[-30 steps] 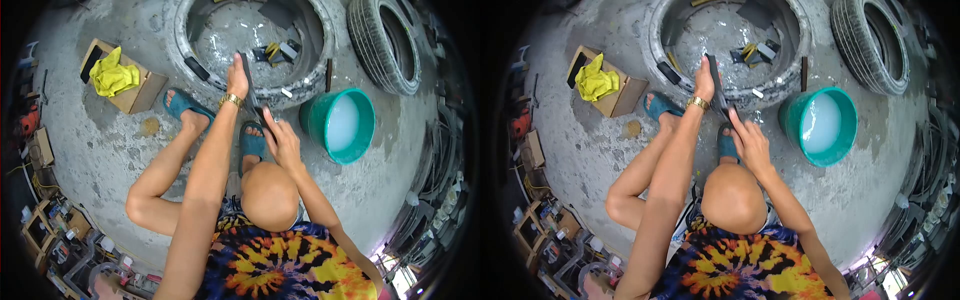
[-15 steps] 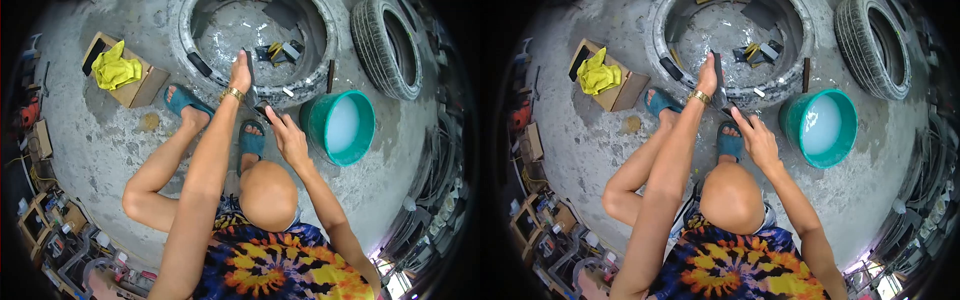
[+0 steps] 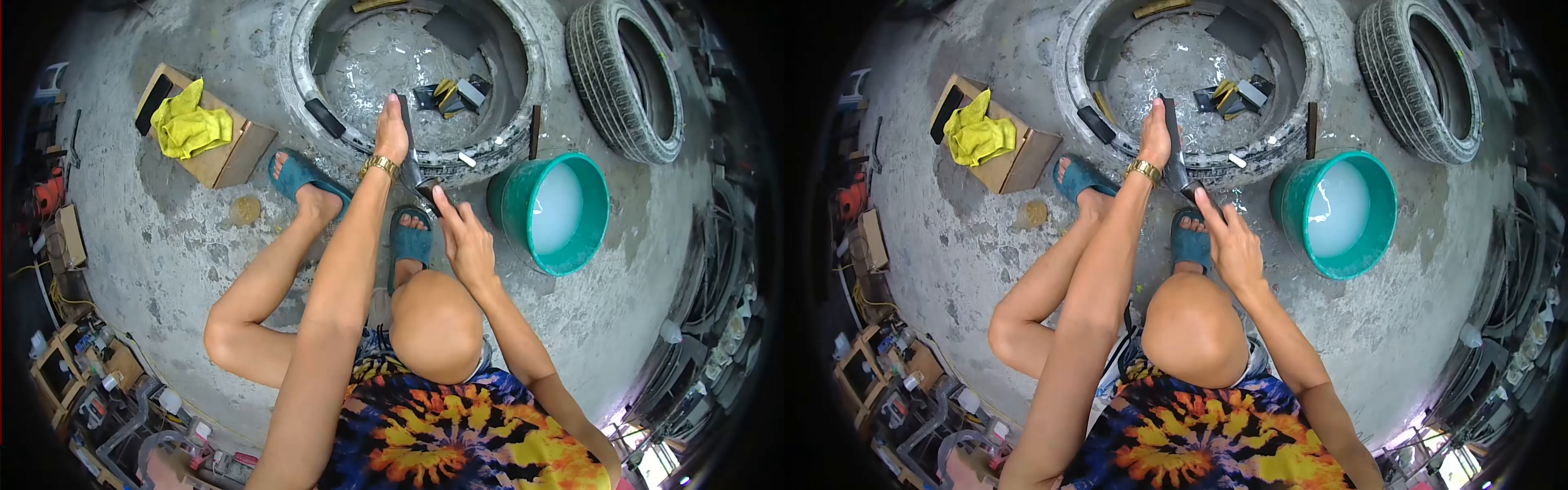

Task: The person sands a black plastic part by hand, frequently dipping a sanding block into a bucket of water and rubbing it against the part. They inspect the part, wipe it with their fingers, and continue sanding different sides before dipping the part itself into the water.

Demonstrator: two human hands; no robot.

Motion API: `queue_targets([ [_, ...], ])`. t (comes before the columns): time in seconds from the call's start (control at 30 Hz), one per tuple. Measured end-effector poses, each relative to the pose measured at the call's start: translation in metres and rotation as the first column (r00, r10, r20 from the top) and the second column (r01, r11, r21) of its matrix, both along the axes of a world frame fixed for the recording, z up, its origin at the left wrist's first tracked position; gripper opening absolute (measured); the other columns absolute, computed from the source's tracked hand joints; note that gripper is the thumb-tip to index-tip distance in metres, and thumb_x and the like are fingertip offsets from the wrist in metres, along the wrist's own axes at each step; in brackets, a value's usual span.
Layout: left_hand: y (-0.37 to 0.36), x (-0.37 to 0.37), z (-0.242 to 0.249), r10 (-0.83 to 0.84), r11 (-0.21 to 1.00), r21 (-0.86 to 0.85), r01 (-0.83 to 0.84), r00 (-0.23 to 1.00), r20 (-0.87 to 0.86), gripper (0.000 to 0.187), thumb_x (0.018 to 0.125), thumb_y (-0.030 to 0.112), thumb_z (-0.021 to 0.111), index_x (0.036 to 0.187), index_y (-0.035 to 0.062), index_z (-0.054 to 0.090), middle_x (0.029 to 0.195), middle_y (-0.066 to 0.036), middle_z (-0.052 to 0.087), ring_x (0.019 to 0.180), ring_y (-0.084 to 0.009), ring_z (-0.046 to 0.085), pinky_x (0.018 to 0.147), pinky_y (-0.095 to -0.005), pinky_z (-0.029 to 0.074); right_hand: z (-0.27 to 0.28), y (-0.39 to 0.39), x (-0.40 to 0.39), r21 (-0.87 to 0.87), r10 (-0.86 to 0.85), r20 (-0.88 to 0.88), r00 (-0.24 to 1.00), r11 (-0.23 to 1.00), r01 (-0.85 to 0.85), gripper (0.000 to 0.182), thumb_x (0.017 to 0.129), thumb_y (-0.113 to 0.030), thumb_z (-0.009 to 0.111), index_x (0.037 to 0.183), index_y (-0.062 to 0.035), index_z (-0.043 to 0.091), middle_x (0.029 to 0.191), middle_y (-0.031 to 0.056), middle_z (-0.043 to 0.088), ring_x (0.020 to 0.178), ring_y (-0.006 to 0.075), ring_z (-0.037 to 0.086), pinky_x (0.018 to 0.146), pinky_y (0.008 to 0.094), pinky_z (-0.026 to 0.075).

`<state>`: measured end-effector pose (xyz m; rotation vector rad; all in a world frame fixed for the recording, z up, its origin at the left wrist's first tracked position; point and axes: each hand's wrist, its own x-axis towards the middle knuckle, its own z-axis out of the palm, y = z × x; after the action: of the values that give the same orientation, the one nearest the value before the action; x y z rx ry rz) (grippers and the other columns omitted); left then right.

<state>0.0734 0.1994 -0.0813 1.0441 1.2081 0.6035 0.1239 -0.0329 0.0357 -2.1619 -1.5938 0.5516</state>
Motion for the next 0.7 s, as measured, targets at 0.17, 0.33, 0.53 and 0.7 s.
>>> queue_targets([
  [0.17,-0.007,-0.007,-0.001,0.009,0.999,-0.035,-0.009,1.000,-0.003,0.075,0.104,0.052,0.023,0.139,-0.0108,0.046,0.145,-0.030,0.046,0.139,-0.0400,0.040,0.116,-0.0377,0.028,0.002,0.031,-0.001,0.078,-0.060,0.033,0.998,0.995,0.057,0.066,0.088,-0.004,0.059,0.148,-0.0281,0.046,0.088,0.0133,0.052,0.079,0.0374,0.063,0.066,0.0490,0.052],
  [0.33,-0.007,-0.003,0.002,0.015,1.000,0.006,-0.015,1.000,-0.020,0.076,0.104,0.053,0.022,0.137,-0.0104,0.049,0.141,-0.031,0.050,0.136,-0.0405,0.044,0.113,-0.0385,0.031,0.003,0.034,-0.003,0.013,-0.076,-0.019,0.997,0.997,0.076,0.062,0.091,-0.004,0.058,0.147,-0.0265,0.046,0.092,0.0133,0.054,0.078,0.0377,0.064,0.065,0.0500,0.052],
  [0.53,-0.002,-0.009,-0.004,0.018,0.999,-0.042,-0.014,0.996,0.092,0.063,0.104,0.058,0.028,0.118,0.0069,0.062,0.063,-0.006,0.057,0.051,-0.0168,0.056,0.050,-0.0311,0.046,0.000,0.006,-0.005,0.016,-0.078,-0.083,0.993,0.997,0.079,0.057,0.094,-0.009,0.057,0.147,-0.0254,0.046,0.093,0.0141,0.053,0.078,0.0392,0.063,0.065,0.0507,0.051],
  [0.7,-0.002,-0.010,0.031,-0.053,0.970,-0.233,0.061,0.998,0.037,0.074,0.104,0.052,0.023,0.137,-0.0091,0.049,0.140,-0.029,0.052,0.135,-0.0359,0.047,0.111,-0.0379,0.034,-0.004,0.039,0.001,0.064,-0.073,0.032,0.997,0.995,0.070,0.065,0.090,-0.004,0.059,0.148,-0.0297,0.046,0.091,0.0121,0.054,0.079,0.0361,0.064,0.066,0.0485,0.053],
])
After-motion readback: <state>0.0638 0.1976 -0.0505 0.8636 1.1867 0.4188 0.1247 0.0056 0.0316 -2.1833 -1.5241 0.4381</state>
